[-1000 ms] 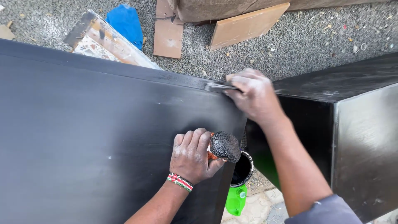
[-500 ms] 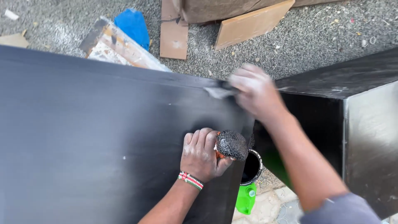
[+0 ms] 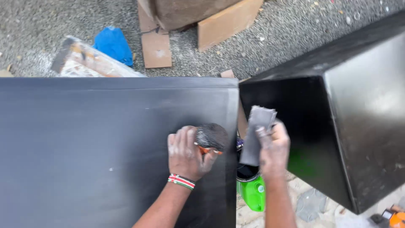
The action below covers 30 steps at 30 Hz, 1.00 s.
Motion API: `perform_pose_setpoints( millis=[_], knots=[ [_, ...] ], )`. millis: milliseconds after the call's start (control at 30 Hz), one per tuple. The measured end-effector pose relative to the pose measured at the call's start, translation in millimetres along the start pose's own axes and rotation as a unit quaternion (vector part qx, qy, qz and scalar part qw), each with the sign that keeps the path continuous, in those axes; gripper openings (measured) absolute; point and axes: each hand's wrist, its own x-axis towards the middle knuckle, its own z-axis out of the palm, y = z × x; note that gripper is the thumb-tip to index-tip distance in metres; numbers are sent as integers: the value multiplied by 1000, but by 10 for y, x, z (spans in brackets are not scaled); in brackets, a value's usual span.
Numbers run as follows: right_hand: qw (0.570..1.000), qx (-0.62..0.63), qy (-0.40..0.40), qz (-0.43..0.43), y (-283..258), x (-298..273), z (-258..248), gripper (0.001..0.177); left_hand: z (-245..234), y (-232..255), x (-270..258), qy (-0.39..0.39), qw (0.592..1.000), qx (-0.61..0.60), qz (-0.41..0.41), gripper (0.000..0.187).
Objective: Painting a furniture panel with black paint using a brush and a rag.
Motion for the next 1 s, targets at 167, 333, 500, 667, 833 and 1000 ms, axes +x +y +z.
perform_pose_setpoints(
  millis=[167, 333, 500, 667, 833, 1000],
  knots=[
    [958, 256, 105, 71, 443, -258, -315, 25, 39, -132, -136, -30, 998, 33, -41, 87],
    [931, 320, 176, -6, 116, -80, -1510, 53, 10, -203, -131, -35, 999, 37, -17, 78],
    [961, 77, 265, 31, 740, -1059, -1436, 25, -182, 854, -431, -66, 972, -178, -136, 35],
    [823, 516, -166, 169, 2671, -2571, -752, 72, 335, 1542, -2250, -291, 482, -619, -548, 67],
    [789, 535, -230, 194, 1523, -2373, -998, 78, -130, 1902, -1616, -524, 662, -369, -389, 80],
    [803, 510, 1, 309, 1603, -1953, -1255, 67, -177, 1712, -1258, -516, 846, -116, 65, 34]
  ],
)
